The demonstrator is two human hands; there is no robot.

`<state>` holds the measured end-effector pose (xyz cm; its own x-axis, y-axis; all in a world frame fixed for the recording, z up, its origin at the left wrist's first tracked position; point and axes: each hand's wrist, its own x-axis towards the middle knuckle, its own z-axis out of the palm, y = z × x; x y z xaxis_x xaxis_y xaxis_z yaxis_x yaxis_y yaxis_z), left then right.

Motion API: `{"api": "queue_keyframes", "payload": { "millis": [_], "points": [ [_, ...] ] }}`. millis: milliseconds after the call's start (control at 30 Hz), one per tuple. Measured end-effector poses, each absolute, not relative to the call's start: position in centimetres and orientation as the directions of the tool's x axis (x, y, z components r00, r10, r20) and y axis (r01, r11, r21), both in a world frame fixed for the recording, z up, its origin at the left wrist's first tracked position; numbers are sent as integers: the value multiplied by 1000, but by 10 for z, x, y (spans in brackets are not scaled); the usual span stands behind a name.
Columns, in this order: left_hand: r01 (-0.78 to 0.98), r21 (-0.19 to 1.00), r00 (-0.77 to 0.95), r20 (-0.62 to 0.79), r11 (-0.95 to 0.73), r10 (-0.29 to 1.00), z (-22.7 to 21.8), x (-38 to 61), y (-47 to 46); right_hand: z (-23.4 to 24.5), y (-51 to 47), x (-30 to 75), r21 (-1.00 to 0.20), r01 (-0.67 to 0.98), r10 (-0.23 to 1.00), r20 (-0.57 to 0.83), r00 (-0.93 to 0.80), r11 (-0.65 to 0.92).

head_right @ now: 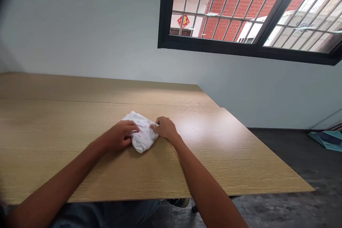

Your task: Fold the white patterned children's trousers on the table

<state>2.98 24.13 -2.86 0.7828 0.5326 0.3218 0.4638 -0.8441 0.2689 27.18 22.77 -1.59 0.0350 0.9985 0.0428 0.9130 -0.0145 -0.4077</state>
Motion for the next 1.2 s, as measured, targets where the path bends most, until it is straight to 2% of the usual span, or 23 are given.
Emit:
{"api": "queue_keyframes", "payload": {
  "millis": [133, 333, 467, 567, 667, 767, 833, 967, 1067, 1200],
  "points": [
    [505, 303, 732, 346, -808, 587, -36, 11, 256, -11, 223, 271, -501, 864, 997, 74, -16, 52],
    [480, 350, 746, 319, -805, 584, -35, 17, 246, -6, 216, 270, -807, 590, 994, -76, -77, -16],
    [468, 390, 719, 354, -793, 598, -33, 26, 243, -1, 216, 273, -908, 415, 971, -151, -183, -63],
    [385, 574, 669, 365, -722, 647, -32, 27, 247, 5, 216, 280, -913, 390, 946, -222, -234, -118],
    [286, 789, 585, 306, -544, 751, -34, 24, 254, 17, 213, 291, -925, 368, 906, -231, -355, -92],
    [213, 894, 512, 241, -394, 824, -39, 22, 261, 29, 209, 300, -951, 309, 835, -156, -528, 18],
    [156, 934, 446, 223, -320, 867, -42, 22, 265, 31, 208, 301, -953, 285, 818, -82, -569, 103],
    [33, 975, 390, 189, -219, 901, -42, 25, 265, 20, 214, 290, -896, 383, 913, 58, -404, 227],
    [-43, 986, 439, 164, -162, 883, -38, 27, 261, 5, 219, 276, -896, 360, 950, 170, -261, 260],
    [-9, 979, 441, 188, -205, 878, -36, 26, 258, -11, 223, 262, -935, 333, 989, 85, -124, 122]
  ]
}}
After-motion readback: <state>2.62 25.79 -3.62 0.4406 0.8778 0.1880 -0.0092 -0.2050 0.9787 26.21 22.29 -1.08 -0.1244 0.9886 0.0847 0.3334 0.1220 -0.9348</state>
